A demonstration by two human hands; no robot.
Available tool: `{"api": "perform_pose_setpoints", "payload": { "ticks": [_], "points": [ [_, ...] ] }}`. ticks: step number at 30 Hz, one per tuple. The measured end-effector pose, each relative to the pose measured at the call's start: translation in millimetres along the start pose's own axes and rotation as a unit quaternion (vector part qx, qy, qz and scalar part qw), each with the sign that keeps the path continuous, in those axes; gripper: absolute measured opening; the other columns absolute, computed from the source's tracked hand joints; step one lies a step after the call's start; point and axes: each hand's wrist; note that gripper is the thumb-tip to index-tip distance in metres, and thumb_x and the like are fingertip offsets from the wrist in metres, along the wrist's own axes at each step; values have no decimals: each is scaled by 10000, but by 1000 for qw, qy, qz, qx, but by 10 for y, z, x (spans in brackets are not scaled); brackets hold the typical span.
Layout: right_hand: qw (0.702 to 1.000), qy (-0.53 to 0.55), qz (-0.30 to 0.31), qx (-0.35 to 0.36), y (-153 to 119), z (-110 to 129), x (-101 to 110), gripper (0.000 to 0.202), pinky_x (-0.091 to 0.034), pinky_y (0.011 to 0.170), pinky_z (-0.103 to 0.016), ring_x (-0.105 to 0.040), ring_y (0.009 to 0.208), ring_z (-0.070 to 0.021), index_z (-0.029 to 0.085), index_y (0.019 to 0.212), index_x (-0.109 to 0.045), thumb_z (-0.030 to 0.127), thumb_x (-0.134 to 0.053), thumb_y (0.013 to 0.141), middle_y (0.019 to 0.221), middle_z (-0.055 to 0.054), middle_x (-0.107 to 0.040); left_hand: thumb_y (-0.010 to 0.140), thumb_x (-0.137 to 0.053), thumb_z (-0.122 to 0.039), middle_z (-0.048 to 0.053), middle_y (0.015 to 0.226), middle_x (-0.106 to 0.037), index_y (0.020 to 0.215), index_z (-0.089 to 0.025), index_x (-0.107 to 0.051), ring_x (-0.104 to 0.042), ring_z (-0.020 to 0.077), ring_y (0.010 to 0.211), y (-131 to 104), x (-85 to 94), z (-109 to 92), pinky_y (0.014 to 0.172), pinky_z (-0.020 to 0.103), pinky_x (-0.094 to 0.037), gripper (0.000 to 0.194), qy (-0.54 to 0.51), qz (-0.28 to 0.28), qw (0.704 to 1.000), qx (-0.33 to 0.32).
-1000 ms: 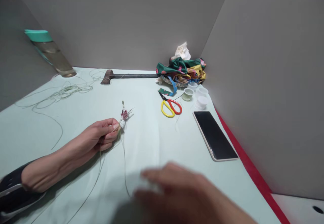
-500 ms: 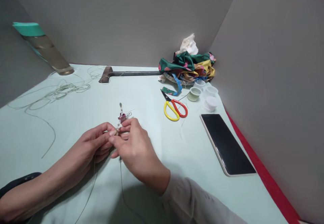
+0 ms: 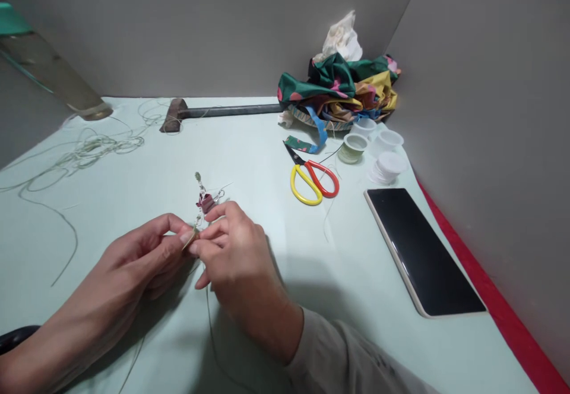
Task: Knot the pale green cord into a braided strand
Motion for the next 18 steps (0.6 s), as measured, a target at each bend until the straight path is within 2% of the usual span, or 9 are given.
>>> {"api": "perform_pose_setpoints", "payload": {
  "ticks": [6,8,11,14,18],
  "points": [
    [1000,-3,-2,-16,-74,-17,27,266,-477,444,-209,-646,460,-100,229,1060,-503,145,-681,881,803,62,-703,867,-816,-630,-92,516,-386,740,-231,-612,-225,106,498,2,-24,-26,450,240,-194,465,-9,11,1000,14],
    [1000,-9,6,-26,-115,3,29,209,-468,437,-215,-602,433,-92,216,1054,-514,155,-655,912,768,58,-692,858,-830,-595,-87,521,-413,749,-227,-622,-236,103,496,2,-33,-46,445,231,-203,437,-10,10,1000,15],
    [999,-24,11,-25,-175,30,24,58,-366,417,-194,-466,413,-57,197,978,-558,184,-614,965,698,67,-633,852,-846,-545,-92,520,-397,740,-218,-637,-221,99,503,0,-33,-67,442,215,-222,404,-12,14,1000,8],
    [999,-50,4,-4,-214,43,18,101,-295,453,-196,-383,465,-54,200,885,-582,221,-606,982,661,73,-584,858,-843,-515,-100,520,-355,716,-217,-635,-196,102,510,-6,-20,-63,436,210,-228,390,-18,19,1000,4],
    [997,-79,-15,14,-216,38,7,124,-270,503,-228,-365,521,-88,215,826,-574,227,-613,944,586,88,-486,880,-825,-483,-97,524,-351,719,-224,-641,-199,108,513,-12,-13,-40,430,207,-235,356,-26,21,999,6]
  ]
}}
Point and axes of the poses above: each hand's wrist, its own y-axis towards the middle knuckle, its own x-axis out of the back of the hand, z = x × y
